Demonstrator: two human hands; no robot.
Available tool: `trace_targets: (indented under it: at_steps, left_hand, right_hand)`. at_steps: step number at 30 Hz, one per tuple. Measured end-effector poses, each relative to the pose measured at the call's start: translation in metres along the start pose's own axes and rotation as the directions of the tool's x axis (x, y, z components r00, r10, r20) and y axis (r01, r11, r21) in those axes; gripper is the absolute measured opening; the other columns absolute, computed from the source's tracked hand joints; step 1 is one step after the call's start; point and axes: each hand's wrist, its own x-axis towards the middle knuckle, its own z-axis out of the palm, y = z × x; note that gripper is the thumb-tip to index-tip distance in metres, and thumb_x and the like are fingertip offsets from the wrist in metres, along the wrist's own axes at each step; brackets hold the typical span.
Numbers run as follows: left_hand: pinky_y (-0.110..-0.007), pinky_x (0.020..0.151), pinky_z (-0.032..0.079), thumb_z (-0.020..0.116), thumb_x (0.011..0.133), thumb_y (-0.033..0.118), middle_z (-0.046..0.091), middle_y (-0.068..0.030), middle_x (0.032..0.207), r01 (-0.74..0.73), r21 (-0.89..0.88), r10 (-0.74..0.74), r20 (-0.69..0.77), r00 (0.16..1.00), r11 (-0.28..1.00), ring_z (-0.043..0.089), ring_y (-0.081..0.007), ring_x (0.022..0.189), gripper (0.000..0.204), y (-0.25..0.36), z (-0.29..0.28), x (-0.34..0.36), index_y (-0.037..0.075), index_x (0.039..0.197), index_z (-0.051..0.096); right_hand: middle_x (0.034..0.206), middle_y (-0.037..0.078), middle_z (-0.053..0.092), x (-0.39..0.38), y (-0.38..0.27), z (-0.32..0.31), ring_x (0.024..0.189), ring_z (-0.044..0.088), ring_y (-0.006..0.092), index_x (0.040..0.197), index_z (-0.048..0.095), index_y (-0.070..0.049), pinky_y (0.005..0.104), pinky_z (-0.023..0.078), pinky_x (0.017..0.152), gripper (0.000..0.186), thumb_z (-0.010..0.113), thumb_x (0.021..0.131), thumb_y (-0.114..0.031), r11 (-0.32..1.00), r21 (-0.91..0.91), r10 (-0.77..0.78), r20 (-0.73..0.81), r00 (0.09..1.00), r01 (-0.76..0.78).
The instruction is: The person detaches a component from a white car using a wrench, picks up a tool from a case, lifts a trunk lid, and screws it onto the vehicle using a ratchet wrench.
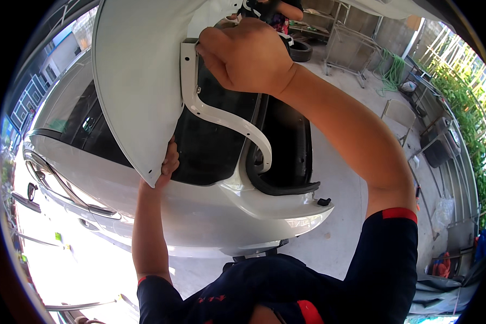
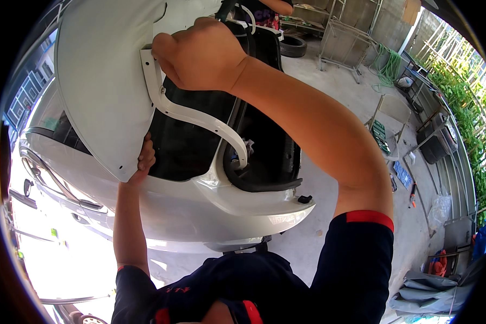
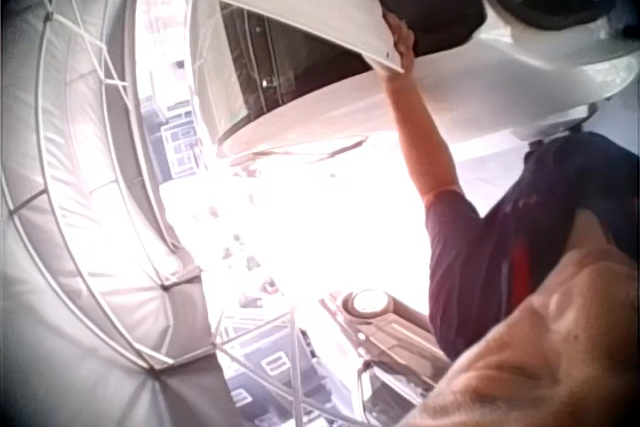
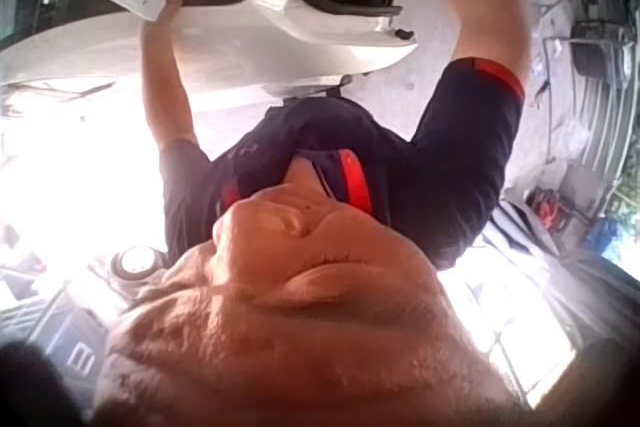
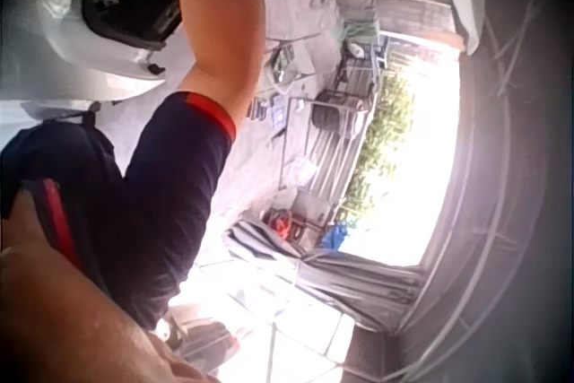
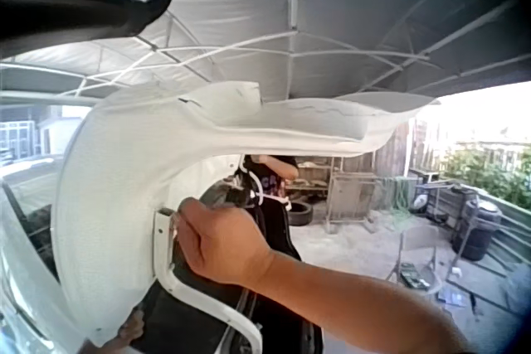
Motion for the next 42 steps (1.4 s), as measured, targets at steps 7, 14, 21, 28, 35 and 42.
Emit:
trace_targets:
  at_steps: [7,14,21,28,35,42]
  left_hand:
    - [-0.020,0.041,0.025,0.060,0.101,0.047,0.043,0.0038,0.061,-0.011,0.020,0.011,-0.017,1.000,1.000,0.035,-0.0059,0.042,0.047,0.001,0.000,0.001,0.002,0.114,0.058]
    - [-0.020,0.041,0.024,0.060,0.100,0.047,0.043,0.0037,0.060,-0.057,0.045,0.062,-0.111,0.992,0.997,0.034,-0.0056,0.041,0.048,0.002,0.000,-0.009,0.001,0.113,0.058]
    - [-0.021,0.042,0.025,0.059,0.100,0.030,0.049,-0.0018,0.068,-0.034,-0.056,0.030,-0.060,0.998,0.998,0.040,-0.0071,0.044,0.030,-0.002,-0.006,-0.007,0.002,0.112,0.060]
    - [-0.022,0.043,0.027,0.058,0.100,0.028,0.049,-0.0027,0.069,-0.080,-0.080,0.080,-0.008,0.997,0.994,0.040,-0.0074,0.046,0.029,-0.004,-0.007,-0.006,0.002,0.113,0.060]
    - [-0.022,0.042,0.028,0.056,0.101,0.028,0.047,-0.0028,0.065,-0.060,-0.066,0.057,-0.047,0.997,0.996,0.038,-0.0085,0.045,0.025,-0.002,-0.001,-0.006,0.003,0.106,0.059]
    - [-0.023,0.041,0.027,0.052,0.102,0.027,0.047,-0.0039,0.063,-0.096,-0.026,0.094,-0.071,0.993,0.995,0.037,-0.0096,0.043,0.025,0.000,0.003,-0.003,0.003,0.104,0.059]
  right_hand:
    - [0.076,0.008,0.061,0.008,-0.002,-0.006,0.068,0.062,0.0150,0.103,0.065,0.001,0.0303,0.049,0.056,0.016,0.068,0.094,-0.013,0.257,0.543,0.567,0.585,0.580,-0.799]
    - [0.066,0.013,0.062,-0.008,-0.024,-0.009,0.057,0.060,0.0214,0.092,0.067,0.001,0.0344,0.047,0.054,0.021,0.057,0.099,-0.016,0.539,0.654,0.496,0.264,0.828,-0.531]
    - [0.062,0.015,0.057,-0.045,-0.053,0.014,0.054,0.059,0.0345,0.088,0.059,-0.001,0.0413,0.047,0.054,0.011,0.058,0.095,-0.009,0.642,0.553,0.425,0.321,0.847,-0.531]
    - [0.059,0.007,0.051,-0.041,-0.047,0.025,0.051,0.052,0.0268,0.087,0.059,-0.006,0.0383,0.041,0.058,0.003,0.062,0.088,-0.006,0.973,0.185,0.130,0.059,0.990,-0.139]
    - [0.068,0.004,0.056,-0.037,-0.038,0.025,0.055,0.051,0.0237,0.086,0.058,-0.007,0.0356,0.039,0.059,0.004,0.062,0.087,-0.008,0.445,0.548,0.458,0.540,0.706,-0.708]
    - [0.064,0.006,0.054,-0.043,-0.046,0.027,0.058,0.055,0.0149,0.084,0.061,0.001,0.0327,0.046,0.059,0.021,0.054,0.098,-0.014,0.959,0.183,0.181,0.190,0.965,-0.216]
